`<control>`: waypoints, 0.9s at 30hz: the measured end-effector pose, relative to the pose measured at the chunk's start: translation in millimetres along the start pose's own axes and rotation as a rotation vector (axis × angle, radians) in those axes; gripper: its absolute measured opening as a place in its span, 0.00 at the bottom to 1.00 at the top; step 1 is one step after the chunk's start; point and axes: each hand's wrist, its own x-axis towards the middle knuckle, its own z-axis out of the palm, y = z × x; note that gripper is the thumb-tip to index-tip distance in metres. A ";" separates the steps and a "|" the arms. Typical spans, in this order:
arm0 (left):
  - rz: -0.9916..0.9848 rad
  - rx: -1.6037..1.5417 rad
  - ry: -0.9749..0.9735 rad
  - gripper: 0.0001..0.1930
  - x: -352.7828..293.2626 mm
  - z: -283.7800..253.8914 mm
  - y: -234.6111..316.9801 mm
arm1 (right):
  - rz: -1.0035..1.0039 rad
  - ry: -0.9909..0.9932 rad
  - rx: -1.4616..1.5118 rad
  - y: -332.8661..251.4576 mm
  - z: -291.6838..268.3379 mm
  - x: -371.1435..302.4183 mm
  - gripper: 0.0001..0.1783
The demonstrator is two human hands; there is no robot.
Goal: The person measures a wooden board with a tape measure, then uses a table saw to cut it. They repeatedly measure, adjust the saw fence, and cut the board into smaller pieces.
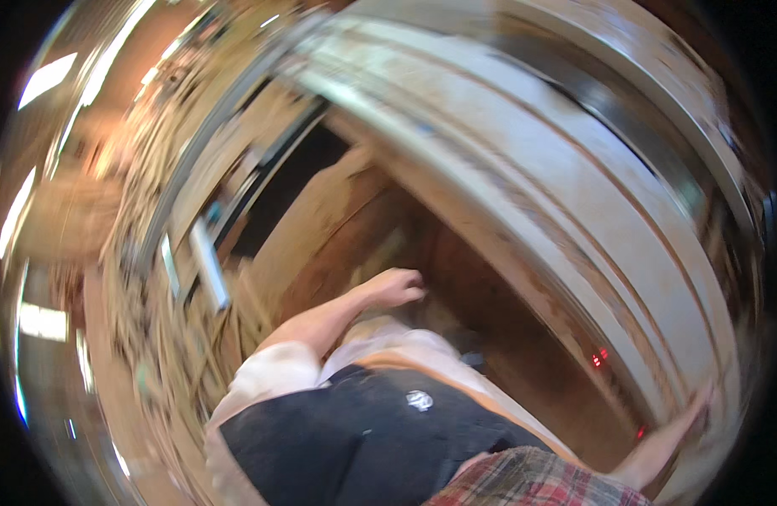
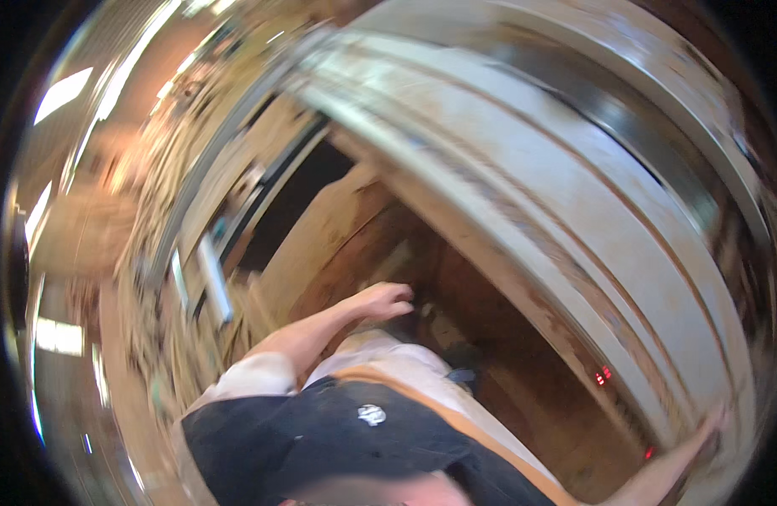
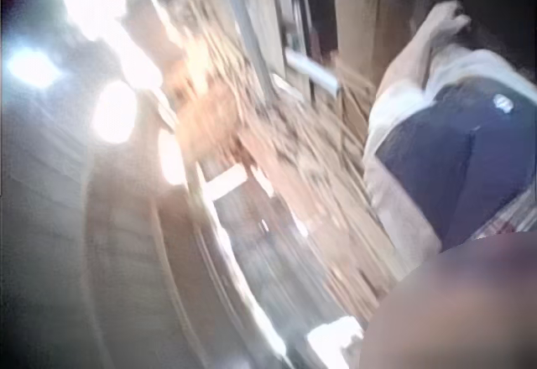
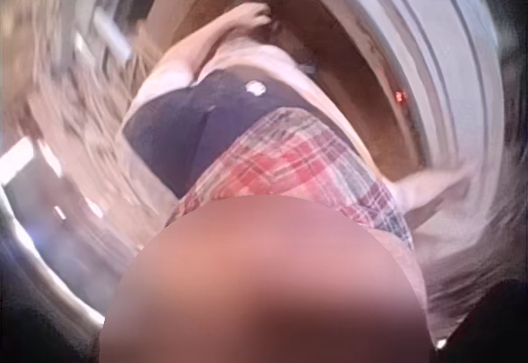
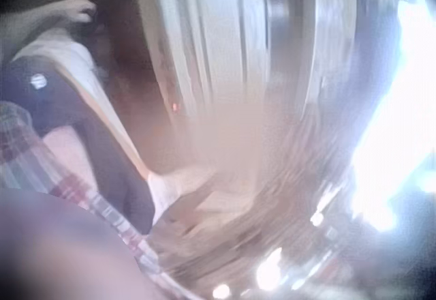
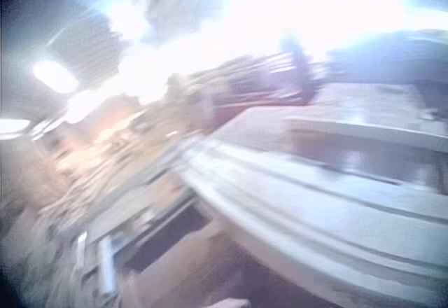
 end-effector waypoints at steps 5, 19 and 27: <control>-0.027 -0.185 0.047 0.26 -29.7 -38.5 53.7 | -0.172 0.260 0.243 -116.3 -69.6 -12.2 0.28; 0.141 -1.561 1.002 0.22 -194.2 -184.2 -96.9 | -1.905 -0.578 0.929 -918.1 -172.3 -361.7 0.21; -0.223 -1.645 1.792 0.13 -449.6 -240.0 -458.1 | -1.033 -0.954 1.144 -1276.7 -72.4 -503.6 0.40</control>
